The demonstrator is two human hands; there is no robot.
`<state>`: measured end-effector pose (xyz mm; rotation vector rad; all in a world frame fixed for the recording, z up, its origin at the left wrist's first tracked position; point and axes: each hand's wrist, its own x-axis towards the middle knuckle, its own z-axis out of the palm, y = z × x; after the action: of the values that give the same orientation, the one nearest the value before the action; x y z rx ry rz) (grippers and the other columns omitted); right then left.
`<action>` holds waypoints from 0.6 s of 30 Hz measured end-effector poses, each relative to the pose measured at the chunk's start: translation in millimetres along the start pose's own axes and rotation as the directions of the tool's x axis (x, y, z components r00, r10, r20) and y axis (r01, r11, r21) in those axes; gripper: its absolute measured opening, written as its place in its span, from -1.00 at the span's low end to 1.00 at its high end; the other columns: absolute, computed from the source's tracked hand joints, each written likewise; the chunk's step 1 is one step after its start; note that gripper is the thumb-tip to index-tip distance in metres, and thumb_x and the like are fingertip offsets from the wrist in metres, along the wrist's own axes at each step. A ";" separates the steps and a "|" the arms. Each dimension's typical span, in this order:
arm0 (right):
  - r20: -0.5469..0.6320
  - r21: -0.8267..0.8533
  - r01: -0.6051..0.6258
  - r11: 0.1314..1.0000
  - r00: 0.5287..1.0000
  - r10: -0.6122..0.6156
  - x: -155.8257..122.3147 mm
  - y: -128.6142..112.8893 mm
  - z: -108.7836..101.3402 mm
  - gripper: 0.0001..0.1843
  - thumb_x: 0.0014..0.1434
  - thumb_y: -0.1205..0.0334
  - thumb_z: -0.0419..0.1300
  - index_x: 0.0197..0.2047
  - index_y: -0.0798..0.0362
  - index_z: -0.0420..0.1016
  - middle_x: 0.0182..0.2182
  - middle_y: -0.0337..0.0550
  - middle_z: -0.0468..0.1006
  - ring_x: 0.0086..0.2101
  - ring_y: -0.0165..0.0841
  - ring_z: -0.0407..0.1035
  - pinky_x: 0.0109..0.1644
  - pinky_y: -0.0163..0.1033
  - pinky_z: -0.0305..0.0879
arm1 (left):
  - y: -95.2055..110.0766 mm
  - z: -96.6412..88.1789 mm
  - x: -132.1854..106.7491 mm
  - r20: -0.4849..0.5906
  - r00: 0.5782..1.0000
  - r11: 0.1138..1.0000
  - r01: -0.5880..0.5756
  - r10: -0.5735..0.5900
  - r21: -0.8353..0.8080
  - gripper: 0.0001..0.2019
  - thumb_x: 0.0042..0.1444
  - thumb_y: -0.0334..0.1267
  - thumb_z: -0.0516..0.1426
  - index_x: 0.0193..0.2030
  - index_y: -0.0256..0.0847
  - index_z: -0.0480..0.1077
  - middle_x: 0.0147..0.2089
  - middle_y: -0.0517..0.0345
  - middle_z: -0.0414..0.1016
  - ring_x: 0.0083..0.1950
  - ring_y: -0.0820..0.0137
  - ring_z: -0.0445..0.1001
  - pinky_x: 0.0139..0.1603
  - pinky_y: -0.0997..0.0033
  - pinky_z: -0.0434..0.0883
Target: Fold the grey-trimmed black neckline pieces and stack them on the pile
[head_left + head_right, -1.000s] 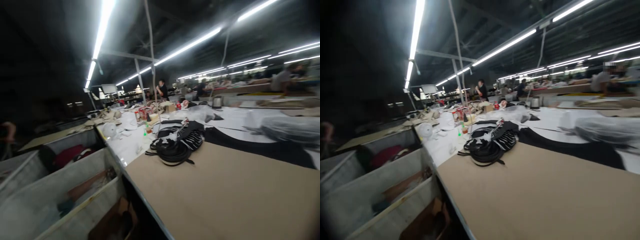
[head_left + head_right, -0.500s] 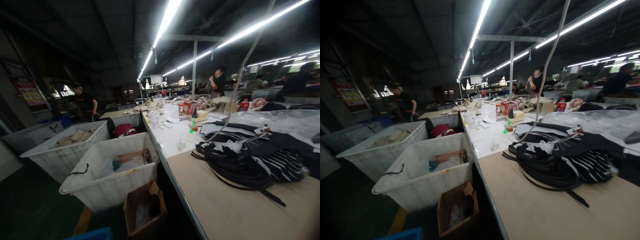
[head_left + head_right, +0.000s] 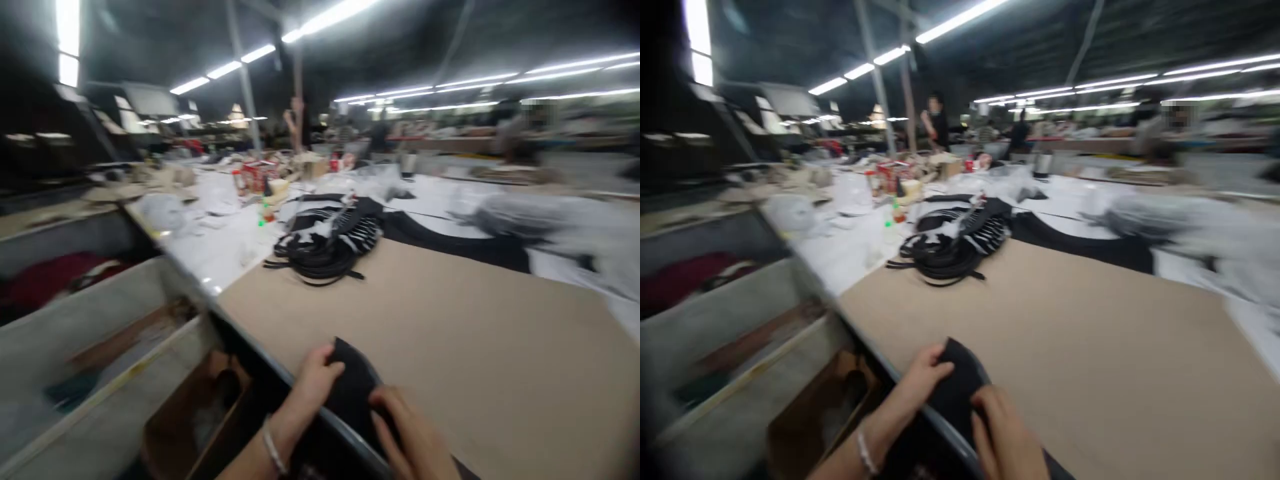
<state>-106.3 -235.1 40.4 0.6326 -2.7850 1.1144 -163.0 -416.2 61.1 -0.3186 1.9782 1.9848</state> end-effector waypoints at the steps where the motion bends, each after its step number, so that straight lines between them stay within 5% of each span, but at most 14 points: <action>1: -0.039 -0.032 0.037 0.999 0.999 -0.038 -7.9 -1.4 -4.2 -0.78 0.28 0.27 -0.05 -0.14 -0.03 0.40 -0.17 -0.09 0.52 -0.17 -0.30 0.46 -0.08 -0.21 0.44 | -3.2 -1.8 7.6 0.047 0.999 1.000 -0.001 0.001 0.005 -0.66 -0.23 -0.15 0.24 -0.27 -0.27 0.46 -0.26 0.03 0.60 -0.13 0.18 0.54 -0.14 0.26 0.48; 6: -0.162 -0.266 0.016 0.964 0.985 -0.062 -55.0 -2.6 -29.2 -0.72 0.17 0.49 0.01 -0.12 0.01 0.39 -0.17 -0.10 0.52 -0.16 -0.29 0.43 -0.08 -0.21 0.40 | -20.2 -18.5 33.7 0.118 0.993 0.998 -0.022 0.015 0.058 -0.58 -0.16 -0.01 0.24 -0.21 -0.23 0.34 -0.29 0.07 0.60 -0.18 0.18 0.57 -0.16 0.23 0.50; 10: -0.184 -0.402 -0.076 0.912 0.983 0.001 -101.2 8.1 -56.5 -0.69 0.23 0.46 0.00 -0.02 0.05 0.41 -0.10 -0.04 0.50 -0.09 -0.28 0.41 -0.01 -0.20 0.37 | -25.1 -36.9 29.5 -0.109 0.979 0.932 -0.127 0.174 0.340 -0.51 -0.07 0.00 0.20 -0.03 -0.21 0.33 -0.31 0.11 0.57 -0.23 0.20 0.57 -0.17 0.20 0.51; 12: -0.208 -0.470 -0.113 0.876 0.978 0.014 -121.0 15.6 -70.0 -0.71 0.26 0.41 0.02 0.00 0.06 0.42 -0.09 -0.02 0.50 -0.08 -0.27 0.41 0.00 -0.21 0.37 | -23.6 -40.2 24.0 -0.180 0.932 0.793 -0.154 0.315 0.590 -0.52 0.07 -0.01 0.09 0.08 -0.21 0.31 -0.22 0.05 0.55 -0.21 0.20 0.56 -0.12 0.13 0.50; 14: -0.244 -0.528 -0.136 0.838 0.970 0.004 -138.1 21.2 -80.0 -0.72 0.27 0.35 0.05 0.01 0.05 0.44 -0.10 -0.03 0.51 -0.10 -0.26 0.42 -0.01 -0.21 0.38 | -21.6 -37.7 17.0 -0.169 0.834 0.564 -0.193 0.526 0.803 -0.53 0.18 -0.04 -0.03 0.15 -0.24 0.29 -0.06 -0.07 0.49 -0.07 0.13 0.51 0.01 0.00 0.44; 16: -0.257 -0.570 -0.150 0.808 0.966 -0.002 -152.4 23.0 -85.4 -0.72 0.26 0.30 0.07 0.02 0.04 0.45 -0.11 -0.03 0.52 -0.11 -0.25 0.43 -0.03 -0.20 0.38 | -22.7 -32.3 10.6 -0.025 0.704 0.311 -0.282 0.710 0.907 -0.54 0.24 -0.07 -0.08 0.19 -0.24 0.28 0.13 -0.14 0.38 0.14 0.09 0.39 0.18 -0.04 0.33; 18: -0.244 -0.598 -0.153 0.787 0.970 0.003 -162.9 20.4 -86.5 -0.70 0.26 0.29 0.09 0.04 0.05 0.45 -0.12 -0.03 0.53 -0.10 -0.24 0.43 -0.03 -0.19 0.39 | -30.0 -28.5 7.9 0.212 0.629 0.101 -0.423 0.748 0.901 -0.55 0.28 -0.09 -0.08 0.24 -0.18 0.24 0.26 -0.08 0.28 0.28 0.13 0.26 0.28 0.00 0.23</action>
<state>27.0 -106.9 55.1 0.2849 -2.7319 0.2031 -160.9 -444.4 29.8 0.6503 3.4403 0.6593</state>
